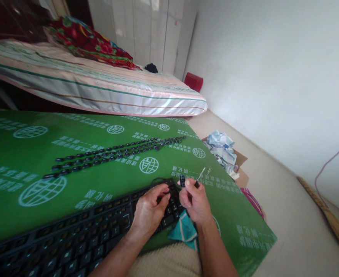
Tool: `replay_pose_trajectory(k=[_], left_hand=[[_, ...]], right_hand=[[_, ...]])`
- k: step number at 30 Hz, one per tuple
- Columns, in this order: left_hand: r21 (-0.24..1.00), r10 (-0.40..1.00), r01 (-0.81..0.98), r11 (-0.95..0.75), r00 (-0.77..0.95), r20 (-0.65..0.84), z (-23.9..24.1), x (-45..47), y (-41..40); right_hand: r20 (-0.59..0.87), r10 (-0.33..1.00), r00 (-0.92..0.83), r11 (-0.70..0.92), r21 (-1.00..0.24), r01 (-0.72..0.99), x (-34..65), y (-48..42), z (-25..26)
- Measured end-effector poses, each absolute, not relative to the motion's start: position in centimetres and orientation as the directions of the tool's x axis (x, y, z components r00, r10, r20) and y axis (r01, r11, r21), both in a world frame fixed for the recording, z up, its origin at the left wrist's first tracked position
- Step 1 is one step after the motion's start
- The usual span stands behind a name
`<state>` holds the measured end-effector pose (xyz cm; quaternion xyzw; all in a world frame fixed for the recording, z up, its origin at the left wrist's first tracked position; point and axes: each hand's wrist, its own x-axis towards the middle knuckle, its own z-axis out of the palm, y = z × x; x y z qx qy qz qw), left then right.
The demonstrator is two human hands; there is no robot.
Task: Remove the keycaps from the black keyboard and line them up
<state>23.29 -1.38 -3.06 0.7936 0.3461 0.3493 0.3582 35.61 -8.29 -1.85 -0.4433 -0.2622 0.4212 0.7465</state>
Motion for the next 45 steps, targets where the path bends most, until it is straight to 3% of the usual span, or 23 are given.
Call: replay_pose_trajectory(k=[30, 34, 37, 42, 45], left_hand=[[0.789, 0.78, 0.315, -0.527, 0.547, 0.303, -3.0, 23.2, -1.4], [0.785, 0.784, 0.325, -0.527, 0.542, 0.302, -3.0, 23.0, -1.4], [0.776, 0.774, 0.329, -0.538, 0.557, 0.301, -2.9, 22.8, -1.3], [0.758, 0.769, 0.347, -0.553, 0.563, 0.303, -3.0, 22.7, -1.3], [0.752, 0.771, 0.358, -0.554, 0.562, 0.3, -3.3, 22.7, -1.2]], right_hand=[[-0.031, 0.862, 0.505, 0.254, -0.837, -0.485, 35.9, -7.8, -1.9], [-0.115, 0.746, 0.656, 0.124, -0.944, -0.306, 35.9, -7.5, -0.6], [-0.097, 0.647, 0.757, -0.027, -0.994, -0.104, 36.4, -6.5, 1.0], [-0.008, 0.628, 0.778, -0.179, -0.975, 0.134, 40.0, -2.7, 1.3], [0.011, 0.584, 0.812, -0.224, -0.959, 0.174, 43.4, 0.3, -0.4]])
